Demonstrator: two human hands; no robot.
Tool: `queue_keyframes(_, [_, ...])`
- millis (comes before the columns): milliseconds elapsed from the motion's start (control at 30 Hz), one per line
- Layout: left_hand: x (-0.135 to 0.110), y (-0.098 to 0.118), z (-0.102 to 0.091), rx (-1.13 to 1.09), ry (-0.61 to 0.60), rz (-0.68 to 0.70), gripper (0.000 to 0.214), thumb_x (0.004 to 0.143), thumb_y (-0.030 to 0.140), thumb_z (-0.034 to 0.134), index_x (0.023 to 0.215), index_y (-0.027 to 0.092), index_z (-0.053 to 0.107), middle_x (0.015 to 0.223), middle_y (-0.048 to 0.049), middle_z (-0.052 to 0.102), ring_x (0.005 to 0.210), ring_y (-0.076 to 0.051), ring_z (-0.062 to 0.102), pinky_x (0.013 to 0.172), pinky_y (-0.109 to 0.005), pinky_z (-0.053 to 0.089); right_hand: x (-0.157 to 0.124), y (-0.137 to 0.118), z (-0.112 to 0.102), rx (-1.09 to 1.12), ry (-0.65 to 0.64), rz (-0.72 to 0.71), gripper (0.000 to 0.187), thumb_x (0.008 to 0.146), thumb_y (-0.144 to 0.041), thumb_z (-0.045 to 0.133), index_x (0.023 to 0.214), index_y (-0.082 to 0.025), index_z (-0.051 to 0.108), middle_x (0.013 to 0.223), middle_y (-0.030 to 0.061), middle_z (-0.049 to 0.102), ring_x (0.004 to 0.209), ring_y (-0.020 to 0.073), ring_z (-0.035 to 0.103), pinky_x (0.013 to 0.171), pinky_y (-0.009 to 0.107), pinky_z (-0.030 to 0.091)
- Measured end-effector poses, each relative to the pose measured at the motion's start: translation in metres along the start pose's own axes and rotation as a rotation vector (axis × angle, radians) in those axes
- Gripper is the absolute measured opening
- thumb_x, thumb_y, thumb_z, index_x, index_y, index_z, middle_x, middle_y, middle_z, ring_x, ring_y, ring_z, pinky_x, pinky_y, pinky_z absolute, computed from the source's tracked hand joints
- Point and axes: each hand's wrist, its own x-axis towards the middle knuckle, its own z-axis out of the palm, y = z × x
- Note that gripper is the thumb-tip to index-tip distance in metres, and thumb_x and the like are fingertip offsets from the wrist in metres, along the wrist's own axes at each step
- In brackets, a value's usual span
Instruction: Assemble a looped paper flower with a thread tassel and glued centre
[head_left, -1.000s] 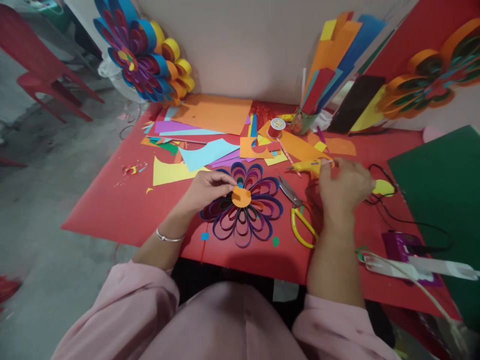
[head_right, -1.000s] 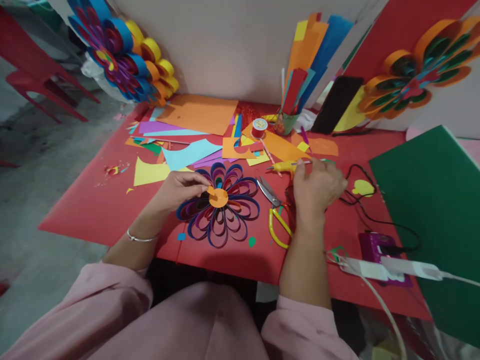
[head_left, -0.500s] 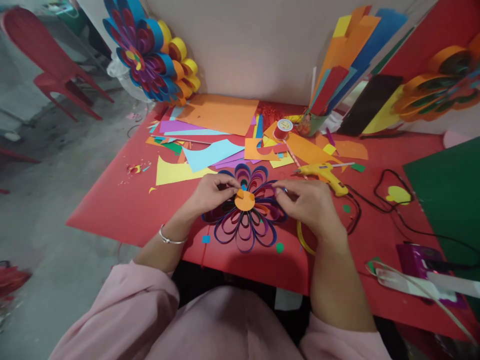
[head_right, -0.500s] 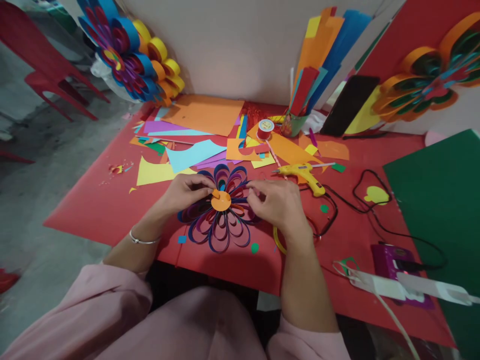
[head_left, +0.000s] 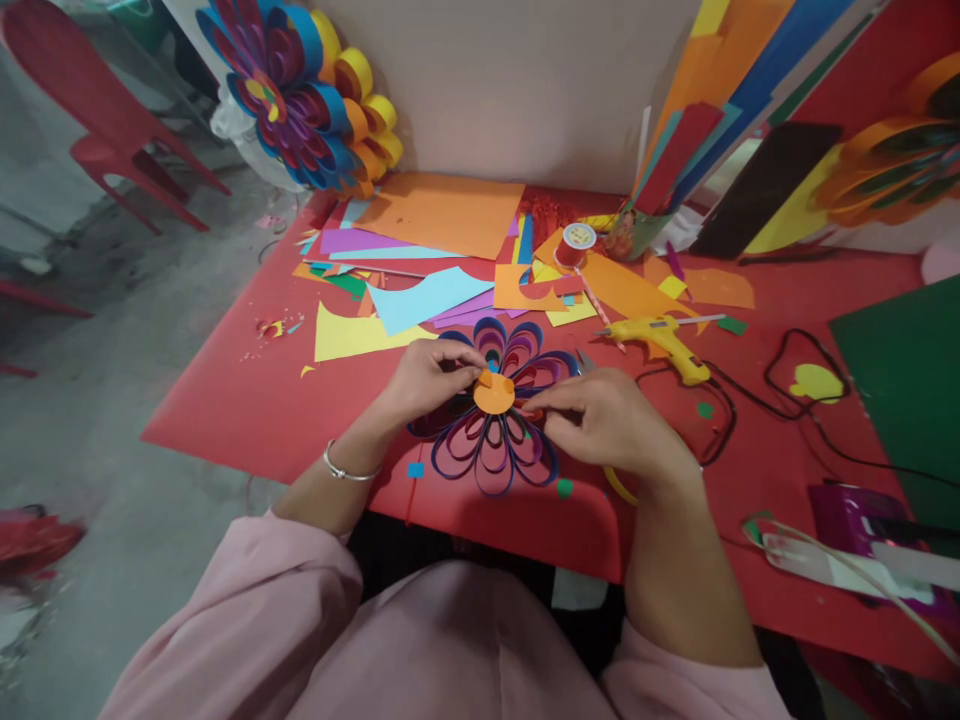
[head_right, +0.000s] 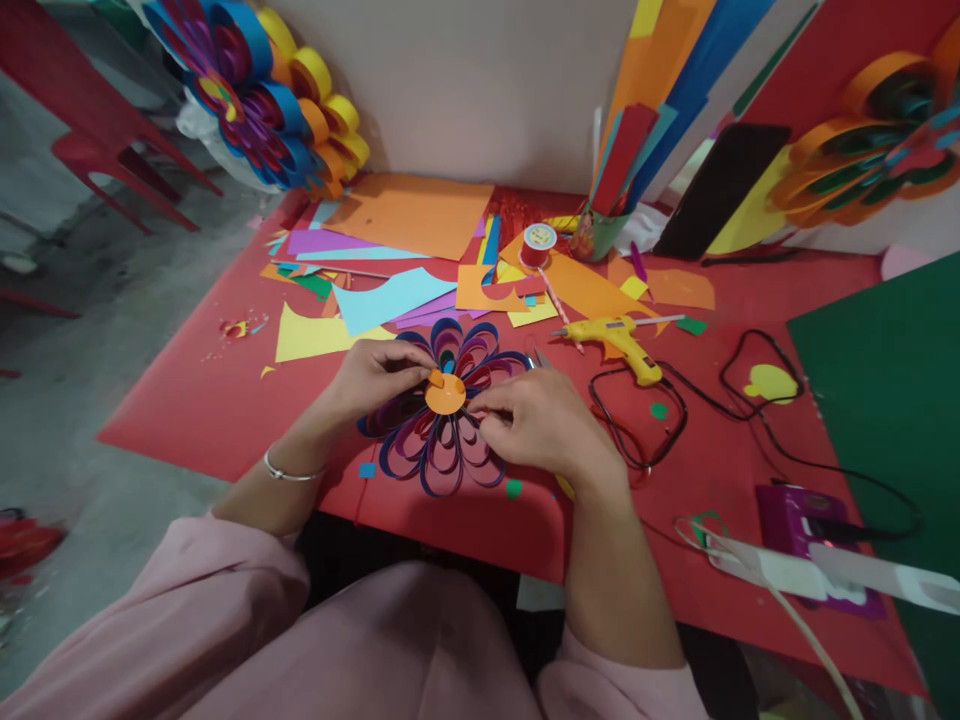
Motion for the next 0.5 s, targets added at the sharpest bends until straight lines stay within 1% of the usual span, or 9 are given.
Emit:
queue_keyframes(100, [0.0001,0.0,0.0011,0.011,0.004,-0.006,0.01,0.075,0.019,0.072,0.079,0.017,0.081,0.078,-0.0039,0.076,0.065,-0.013,0.068,0.062,-0.023,0.056,0.0007,-0.0001,0.0001,-0.01,0.003,-0.002,0.035,0.083,-0.016,0.055,0.093,-0.024,0.087,0.085,0.0033,0.084,0.071,0.0174,0.073,0.068,0.027,0.045])
queue_keyframes(367, [0.0006,-0.004,0.0028,0.049,-0.009,0.023,0.011,0.075,0.018,0.07,0.078,0.017,0.081,0.079,-0.0044,0.077,0.069,-0.014,0.068,0.066,-0.024,0.056,0.0012,0.0005,0.0017,-0.036,-0.006,-0.002,0.035,0.083,-0.016,0.055,0.094,-0.026,0.087,0.082,0.0033,0.082,0.071,0.0176,0.071,0.067,0.027,0.044])
queue_keyframes(500, [-0.0002,-0.0034,0.0027,0.075,-0.012,0.039,0.012,0.076,0.019,0.069,0.079,0.018,0.081,0.081,-0.0048,0.077,0.072,-0.015,0.069,0.067,-0.025,0.057,0.0004,-0.0013,0.0025,-0.062,-0.024,-0.006,0.037,0.083,-0.017,0.054,0.098,-0.026,0.087,0.084,0.0034,0.083,0.074,0.0193,0.072,0.069,0.028,0.044])
